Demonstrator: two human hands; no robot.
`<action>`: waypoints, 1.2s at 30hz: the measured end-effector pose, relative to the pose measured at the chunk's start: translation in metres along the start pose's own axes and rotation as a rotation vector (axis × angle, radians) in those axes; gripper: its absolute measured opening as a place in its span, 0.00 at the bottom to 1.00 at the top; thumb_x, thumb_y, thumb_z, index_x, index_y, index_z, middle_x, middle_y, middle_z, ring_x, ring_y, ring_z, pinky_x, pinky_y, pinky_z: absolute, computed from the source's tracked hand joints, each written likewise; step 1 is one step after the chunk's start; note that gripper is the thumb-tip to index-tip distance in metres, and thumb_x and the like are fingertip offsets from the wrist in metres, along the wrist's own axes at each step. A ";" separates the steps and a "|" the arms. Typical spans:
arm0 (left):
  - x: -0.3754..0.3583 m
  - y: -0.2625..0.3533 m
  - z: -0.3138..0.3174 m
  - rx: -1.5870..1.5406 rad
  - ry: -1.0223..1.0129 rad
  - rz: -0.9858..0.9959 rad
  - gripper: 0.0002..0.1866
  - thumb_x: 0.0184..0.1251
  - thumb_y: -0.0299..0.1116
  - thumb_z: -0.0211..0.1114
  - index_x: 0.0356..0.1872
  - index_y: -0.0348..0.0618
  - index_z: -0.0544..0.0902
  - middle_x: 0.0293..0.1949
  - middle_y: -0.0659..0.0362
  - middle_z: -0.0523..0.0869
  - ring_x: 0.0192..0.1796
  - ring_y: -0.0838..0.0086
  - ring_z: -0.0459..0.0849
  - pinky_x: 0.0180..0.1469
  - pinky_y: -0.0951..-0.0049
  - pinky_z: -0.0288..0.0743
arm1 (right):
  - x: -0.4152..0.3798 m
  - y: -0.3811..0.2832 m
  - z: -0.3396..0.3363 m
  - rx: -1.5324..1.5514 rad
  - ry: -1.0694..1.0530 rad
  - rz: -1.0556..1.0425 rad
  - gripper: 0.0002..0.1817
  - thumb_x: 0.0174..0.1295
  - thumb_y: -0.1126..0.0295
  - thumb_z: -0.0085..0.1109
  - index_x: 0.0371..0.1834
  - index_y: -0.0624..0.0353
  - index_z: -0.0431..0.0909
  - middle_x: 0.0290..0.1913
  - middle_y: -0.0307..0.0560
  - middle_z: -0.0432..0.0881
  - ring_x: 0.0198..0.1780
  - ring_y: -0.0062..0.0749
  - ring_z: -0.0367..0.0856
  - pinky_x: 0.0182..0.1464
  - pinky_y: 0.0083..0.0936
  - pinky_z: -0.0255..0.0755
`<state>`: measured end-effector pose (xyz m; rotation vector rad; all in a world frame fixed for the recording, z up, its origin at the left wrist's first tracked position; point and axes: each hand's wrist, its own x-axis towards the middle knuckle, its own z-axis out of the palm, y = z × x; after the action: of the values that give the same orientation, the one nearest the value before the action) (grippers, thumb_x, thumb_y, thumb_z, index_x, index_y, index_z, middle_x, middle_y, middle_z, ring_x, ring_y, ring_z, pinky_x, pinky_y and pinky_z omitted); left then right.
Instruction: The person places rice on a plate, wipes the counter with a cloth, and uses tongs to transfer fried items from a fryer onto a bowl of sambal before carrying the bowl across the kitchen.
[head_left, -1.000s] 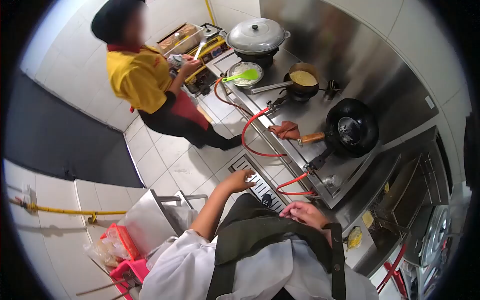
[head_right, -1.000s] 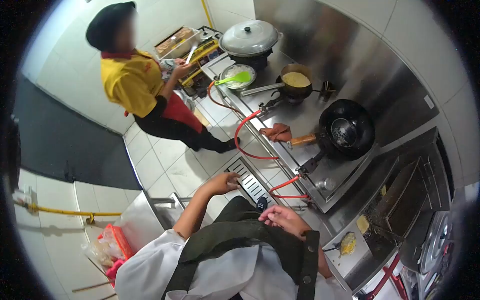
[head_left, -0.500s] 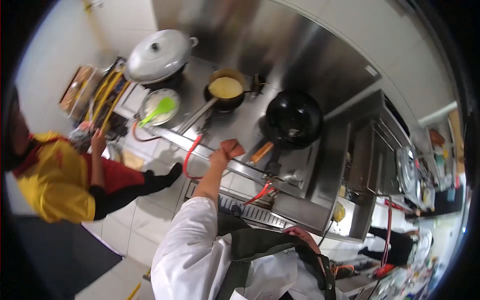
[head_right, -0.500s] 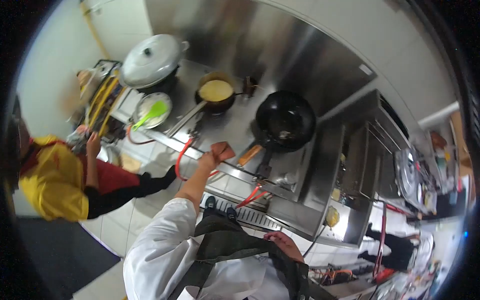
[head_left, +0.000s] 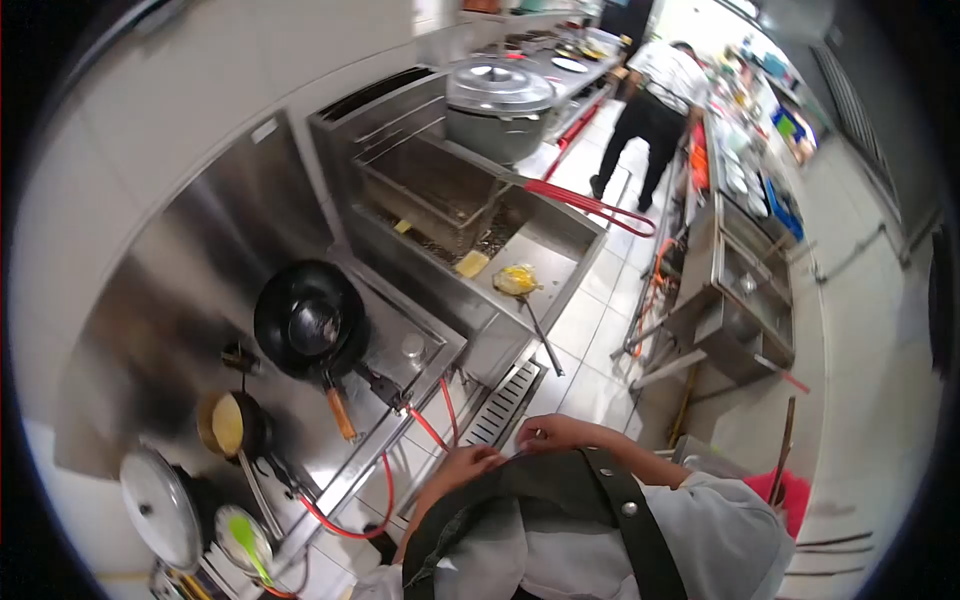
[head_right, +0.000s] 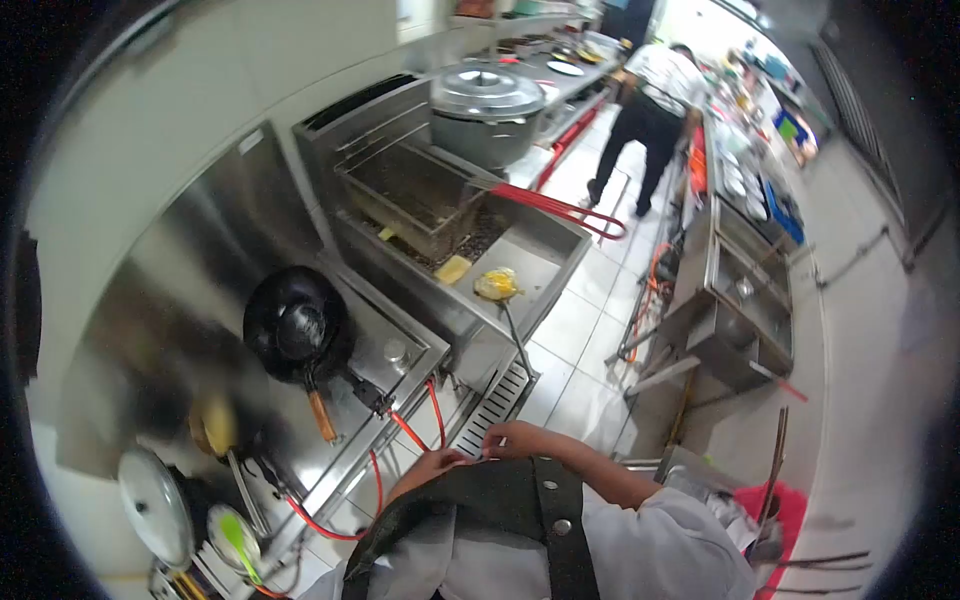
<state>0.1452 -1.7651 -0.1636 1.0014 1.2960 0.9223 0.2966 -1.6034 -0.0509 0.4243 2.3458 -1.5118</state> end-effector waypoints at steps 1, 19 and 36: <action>0.014 0.025 0.014 -0.084 -0.049 0.042 0.15 0.58 0.37 0.55 0.42 0.37 0.75 0.36 0.57 0.81 0.41 0.75 0.78 0.44 0.78 0.68 | -0.007 0.016 0.000 -0.056 0.048 0.001 0.14 0.53 0.61 0.55 0.38 0.58 0.71 0.36 0.43 0.77 0.37 0.25 0.74 0.38 0.23 0.68; 0.386 0.301 0.170 -0.088 -0.428 0.131 0.23 0.47 0.27 0.66 0.47 0.35 0.72 0.40 0.59 0.78 0.44 0.80 0.74 0.47 0.78 0.67 | -0.217 0.199 -0.382 0.060 0.273 -0.421 0.08 0.46 0.71 0.62 0.27 0.63 0.76 0.24 0.42 0.77 0.28 0.23 0.73 0.31 0.19 0.66; 0.744 0.383 0.100 -0.274 -0.086 0.161 0.12 0.49 0.28 0.63 0.36 0.39 0.76 0.34 0.63 0.79 0.40 0.81 0.75 0.45 0.78 0.67 | -0.127 0.353 -0.694 0.810 0.447 -0.133 0.07 0.61 0.66 0.43 0.31 0.56 0.67 0.27 0.31 0.67 0.31 0.12 0.63 0.33 0.10 0.59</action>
<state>0.2985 -0.9464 -0.0349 0.9274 0.9965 1.1339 0.4848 -0.8379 -0.0167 0.8755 1.9506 -2.6385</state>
